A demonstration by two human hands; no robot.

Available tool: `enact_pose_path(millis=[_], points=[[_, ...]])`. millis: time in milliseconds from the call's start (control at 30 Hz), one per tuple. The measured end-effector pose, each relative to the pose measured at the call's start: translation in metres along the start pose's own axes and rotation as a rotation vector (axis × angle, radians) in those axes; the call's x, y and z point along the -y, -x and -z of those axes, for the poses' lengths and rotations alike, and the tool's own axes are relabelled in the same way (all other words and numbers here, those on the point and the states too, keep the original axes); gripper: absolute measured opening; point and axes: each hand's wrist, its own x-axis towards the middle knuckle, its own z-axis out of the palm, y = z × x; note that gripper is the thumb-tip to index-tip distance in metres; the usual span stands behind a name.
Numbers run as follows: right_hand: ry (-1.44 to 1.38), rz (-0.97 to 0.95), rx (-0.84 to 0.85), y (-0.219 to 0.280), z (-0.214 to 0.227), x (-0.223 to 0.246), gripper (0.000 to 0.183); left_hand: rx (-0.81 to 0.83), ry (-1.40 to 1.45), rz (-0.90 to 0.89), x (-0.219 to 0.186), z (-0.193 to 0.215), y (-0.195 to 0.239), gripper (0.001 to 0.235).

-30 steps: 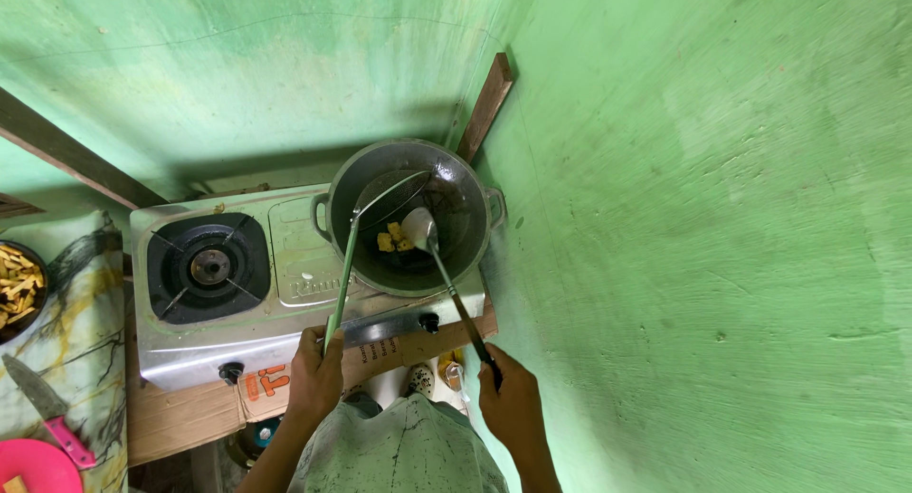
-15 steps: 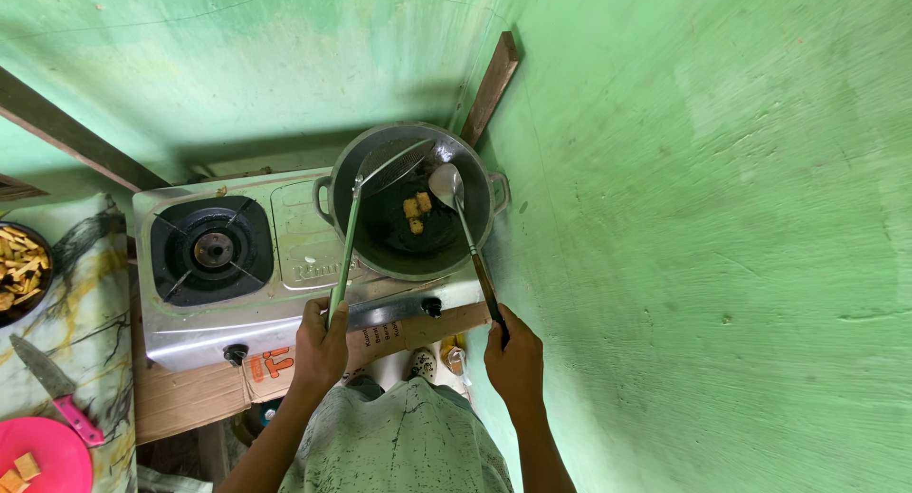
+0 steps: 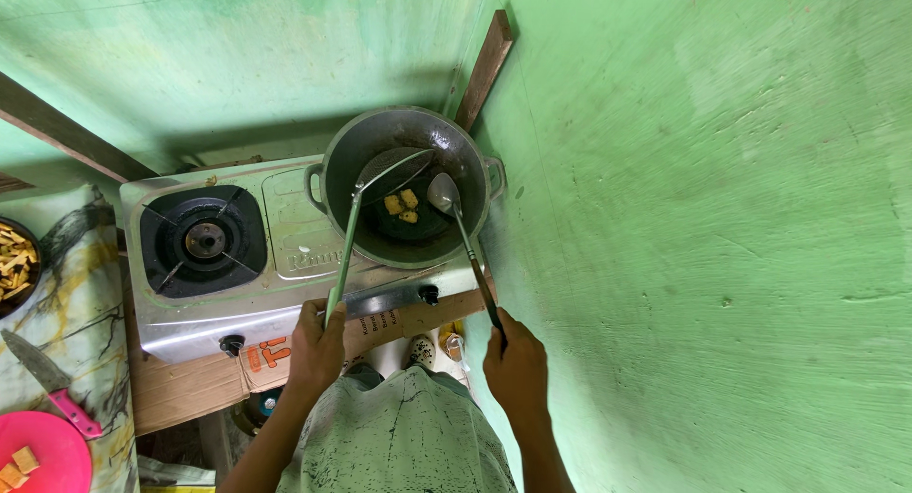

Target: The person uses a slotted spoon and a spatula to remove fried food pieces from a wok of hot oil and places them on a plate. Then the person adds more food pieces from an orange container into the wok to continue frying.

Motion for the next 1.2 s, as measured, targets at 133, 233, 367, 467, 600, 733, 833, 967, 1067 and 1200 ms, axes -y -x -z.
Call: enact_pose_path(millis=[133,233,367,467,600,733,833,967,1067,1200], points=[[0.049,0.003,-0.008,0.020,0.033,0.014,0.033,-0.016,-0.055,0.019,-0.006,0.013,0.007,0.040],[0.055,0.093,-0.019,0.028,0.038,0.020,0.031,-0.021,-0.031,-0.006,-0.008,0.014,0.008,0.040],[0.042,0.055,0.055,0.024,0.028,0.021,0.034,-0.005,-0.037,0.022,-0.011,0.008,0.008,0.041],[-0.027,0.115,0.000,0.020,0.018,0.020,0.029,-0.012,-0.023,0.037,-0.012,0.005,0.008,0.041],[-0.048,0.096,-0.004,0.013,0.007,0.013,0.030,-0.045,-0.033,-0.032,-0.009,0.006,0.008,0.042],[-0.031,0.019,0.037,0.013,0.000,0.005,0.031,-0.043,-0.034,-0.019,-0.004,0.008,0.013,0.043],[-0.080,0.096,-0.002,0.009,0.001,0.003,0.030,-0.032,0.004,0.018,-0.005,0.008,0.012,0.043],[-0.077,0.048,0.042,0.013,0.006,0.004,0.031,-0.036,-0.029,0.007,-0.004,0.007,0.014,0.043],[-0.072,0.071,0.064,0.013,0.010,0.007,0.031,-0.041,-0.040,-0.002,-0.005,0.006,0.012,0.043],[-0.090,0.005,0.116,0.013,0.014,0.007,0.031,-0.033,-0.028,-0.002,-0.008,0.004,0.013,0.044]])
